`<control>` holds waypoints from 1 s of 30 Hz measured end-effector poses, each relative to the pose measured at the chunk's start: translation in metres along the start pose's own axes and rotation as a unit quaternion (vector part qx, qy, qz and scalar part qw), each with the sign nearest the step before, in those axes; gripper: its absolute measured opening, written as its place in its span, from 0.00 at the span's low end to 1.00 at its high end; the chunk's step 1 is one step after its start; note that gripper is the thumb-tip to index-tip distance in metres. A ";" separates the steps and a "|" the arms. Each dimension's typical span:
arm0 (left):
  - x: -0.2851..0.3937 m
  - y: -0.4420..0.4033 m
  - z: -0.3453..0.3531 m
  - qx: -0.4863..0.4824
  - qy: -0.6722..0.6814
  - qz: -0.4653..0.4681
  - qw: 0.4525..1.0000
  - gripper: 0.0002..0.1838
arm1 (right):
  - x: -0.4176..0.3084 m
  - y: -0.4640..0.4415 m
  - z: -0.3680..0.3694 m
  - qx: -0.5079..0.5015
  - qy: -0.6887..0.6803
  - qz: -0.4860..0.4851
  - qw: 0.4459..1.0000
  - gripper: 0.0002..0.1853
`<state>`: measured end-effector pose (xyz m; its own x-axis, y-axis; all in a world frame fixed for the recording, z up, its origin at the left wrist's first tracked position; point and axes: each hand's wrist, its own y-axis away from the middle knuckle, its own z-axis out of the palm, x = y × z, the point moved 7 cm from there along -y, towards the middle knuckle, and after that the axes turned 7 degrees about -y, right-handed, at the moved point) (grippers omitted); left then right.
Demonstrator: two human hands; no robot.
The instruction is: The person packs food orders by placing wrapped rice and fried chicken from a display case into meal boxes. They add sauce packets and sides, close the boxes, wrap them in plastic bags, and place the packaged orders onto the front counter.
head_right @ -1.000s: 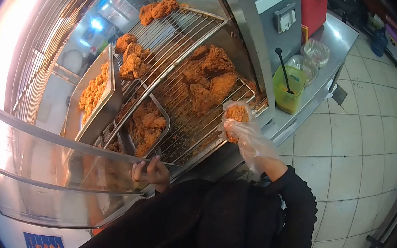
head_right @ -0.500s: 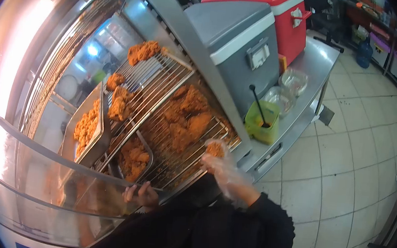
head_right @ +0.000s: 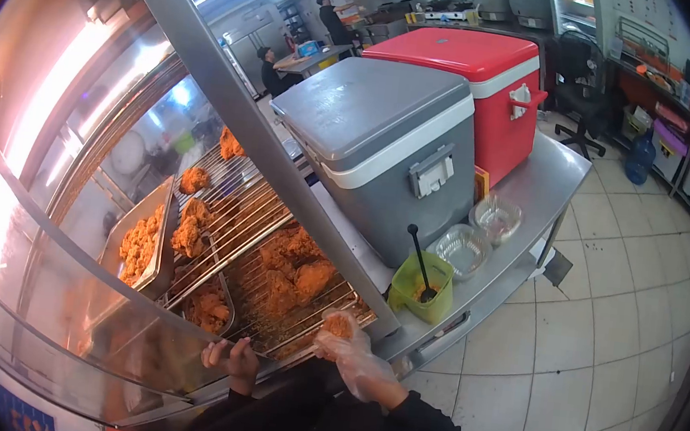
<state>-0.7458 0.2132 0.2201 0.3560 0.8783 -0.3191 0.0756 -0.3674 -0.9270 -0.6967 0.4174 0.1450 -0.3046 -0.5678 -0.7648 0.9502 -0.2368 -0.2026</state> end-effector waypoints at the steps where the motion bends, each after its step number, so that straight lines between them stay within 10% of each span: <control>1: 0.003 -0.002 0.001 0.000 -0.005 0.002 1.000 0.11 | 0.001 -0.001 0.000 -0.002 -0.003 0.005 1.000 0.20; 10: 0.010 -0.010 -0.004 -0.030 -0.011 0.031 0.999 0.13 | -0.020 -0.043 0.036 -0.057 0.039 -0.024 0.997 0.22; 13: 0.009 -0.011 -0.005 -0.034 -0.005 0.033 0.999 0.13 | -0.075 -0.065 0.074 -0.187 0.361 -0.142 0.902 0.28; 25: -0.010 0.001 -0.008 -0.034 -0.026 0.043 0.998 0.11 | -0.052 -0.122 0.154 -0.338 0.646 -0.145 0.669 0.29; 30: -0.022 0.011 -0.008 -0.004 -0.021 0.042 0.999 0.10 | 0.008 -0.172 0.135 -0.280 0.574 -0.393 0.662 0.24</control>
<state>-0.7456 0.1877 0.2184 0.3222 0.8562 -0.4039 0.0548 -0.4428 -0.8950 -0.8712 0.3476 0.2562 -0.7741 0.6056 -0.1845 0.5015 0.4087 -0.7626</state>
